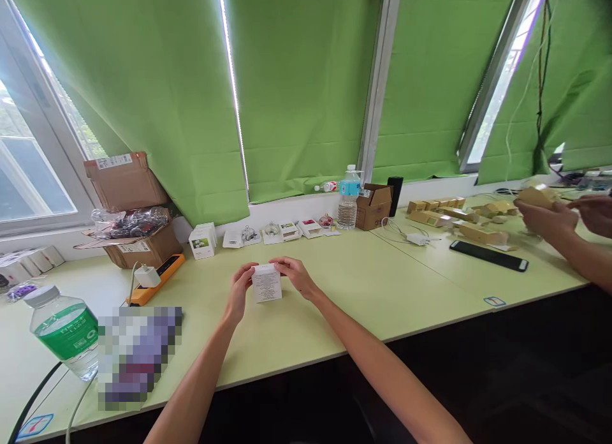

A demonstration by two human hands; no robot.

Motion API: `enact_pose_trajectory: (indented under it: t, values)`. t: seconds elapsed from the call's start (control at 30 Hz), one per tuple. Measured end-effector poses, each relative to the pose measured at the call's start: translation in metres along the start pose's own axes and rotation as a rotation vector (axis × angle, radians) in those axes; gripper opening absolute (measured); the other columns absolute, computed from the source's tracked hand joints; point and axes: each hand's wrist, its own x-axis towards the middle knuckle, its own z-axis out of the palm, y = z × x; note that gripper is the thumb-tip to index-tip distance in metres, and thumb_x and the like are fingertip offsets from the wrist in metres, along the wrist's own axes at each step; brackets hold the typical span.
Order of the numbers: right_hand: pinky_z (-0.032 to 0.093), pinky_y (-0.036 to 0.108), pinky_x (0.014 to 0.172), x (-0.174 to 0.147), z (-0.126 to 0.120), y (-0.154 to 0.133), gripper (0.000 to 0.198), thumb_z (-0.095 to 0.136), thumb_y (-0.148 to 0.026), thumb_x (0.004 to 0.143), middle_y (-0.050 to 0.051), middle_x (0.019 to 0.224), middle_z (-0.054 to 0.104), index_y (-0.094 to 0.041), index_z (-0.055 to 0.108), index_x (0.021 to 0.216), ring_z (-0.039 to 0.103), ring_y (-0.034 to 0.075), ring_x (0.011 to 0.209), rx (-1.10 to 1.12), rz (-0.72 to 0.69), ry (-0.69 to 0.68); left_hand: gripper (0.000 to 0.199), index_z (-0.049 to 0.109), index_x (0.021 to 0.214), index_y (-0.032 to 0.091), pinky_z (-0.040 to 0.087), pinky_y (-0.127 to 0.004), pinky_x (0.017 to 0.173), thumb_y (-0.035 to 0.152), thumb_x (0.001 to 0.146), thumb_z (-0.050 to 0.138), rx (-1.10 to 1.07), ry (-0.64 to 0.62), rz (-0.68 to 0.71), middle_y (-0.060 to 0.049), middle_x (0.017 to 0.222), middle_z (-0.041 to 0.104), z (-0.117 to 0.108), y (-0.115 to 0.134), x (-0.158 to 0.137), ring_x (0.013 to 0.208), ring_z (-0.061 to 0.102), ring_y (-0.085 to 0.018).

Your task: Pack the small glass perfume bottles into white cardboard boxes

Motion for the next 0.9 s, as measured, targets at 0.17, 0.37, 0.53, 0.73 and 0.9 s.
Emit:
enact_pose_trajectory:
  t: [0.17, 0.37, 0.53, 0.73, 0.9]
  values:
    - [0.046, 0.035, 0.082, -0.0004, 0.0004, -0.0006, 0.032, 0.063, -0.040, 0.075, 0.007, 0.092, 0.068, -0.016, 0.068, 0.095, 0.061, 0.022, 0.090, 0.001, 0.005, 0.001, 0.029, 0.068, 0.095, 0.017, 0.043, -0.026, 0.073, 0.038, 0.076, 0.061, 0.000, -0.007, 0.003, -0.006, 0.094, 0.067, 0.0000, 0.0007, -0.0007, 0.086, 0.059, -0.018]
    - [0.047, 0.035, 0.083, -0.0018, 0.0005, -0.0018, 0.031, 0.063, -0.038, 0.075, 0.007, 0.092, 0.068, -0.017, 0.068, 0.097, 0.061, 0.021, 0.090, 0.004, 0.001, -0.003, 0.029, 0.068, 0.094, 0.018, 0.043, -0.026, 0.072, 0.038, 0.074, 0.062, 0.002, -0.008, 0.007, -0.006, 0.094, 0.068, -0.0003, 0.0012, -0.0001, 0.085, 0.060, -0.018]
    - [0.047, 0.035, 0.082, -0.0013, 0.0005, -0.0013, 0.032, 0.063, -0.037, 0.075, 0.007, 0.091, 0.068, -0.016, 0.068, 0.098, 0.062, 0.021, 0.089, 0.002, 0.002, 0.000, 0.029, 0.068, 0.094, 0.018, 0.043, -0.026, 0.072, 0.037, 0.073, 0.062, 0.005, -0.005, 0.004, -0.006, 0.094, 0.068, -0.0006, 0.0009, 0.0000, 0.086, 0.060, -0.018]
    - [0.047, 0.035, 0.081, -0.0008, 0.0007, -0.0006, 0.032, 0.063, -0.036, 0.073, 0.007, 0.090, 0.069, -0.016, 0.068, 0.097, 0.061, 0.022, 0.088, -0.006, 0.017, 0.007, 0.028, 0.067, 0.094, 0.017, 0.043, -0.027, 0.072, 0.036, 0.075, 0.060, 0.028, -0.008, 0.002, -0.006, 0.096, 0.067, -0.0004, 0.0016, -0.0004, 0.087, 0.059, -0.019]
    - [0.047, 0.035, 0.081, -0.0011, 0.0005, -0.0009, 0.030, 0.064, -0.033, 0.072, 0.007, 0.091, 0.068, -0.016, 0.068, 0.097, 0.061, 0.021, 0.088, 0.002, 0.010, 0.002, 0.028, 0.067, 0.095, 0.017, 0.043, -0.027, 0.072, 0.034, 0.074, 0.060, 0.034, -0.003, 0.002, -0.006, 0.094, 0.067, 0.0005, 0.0025, -0.0007, 0.086, 0.059, -0.019]
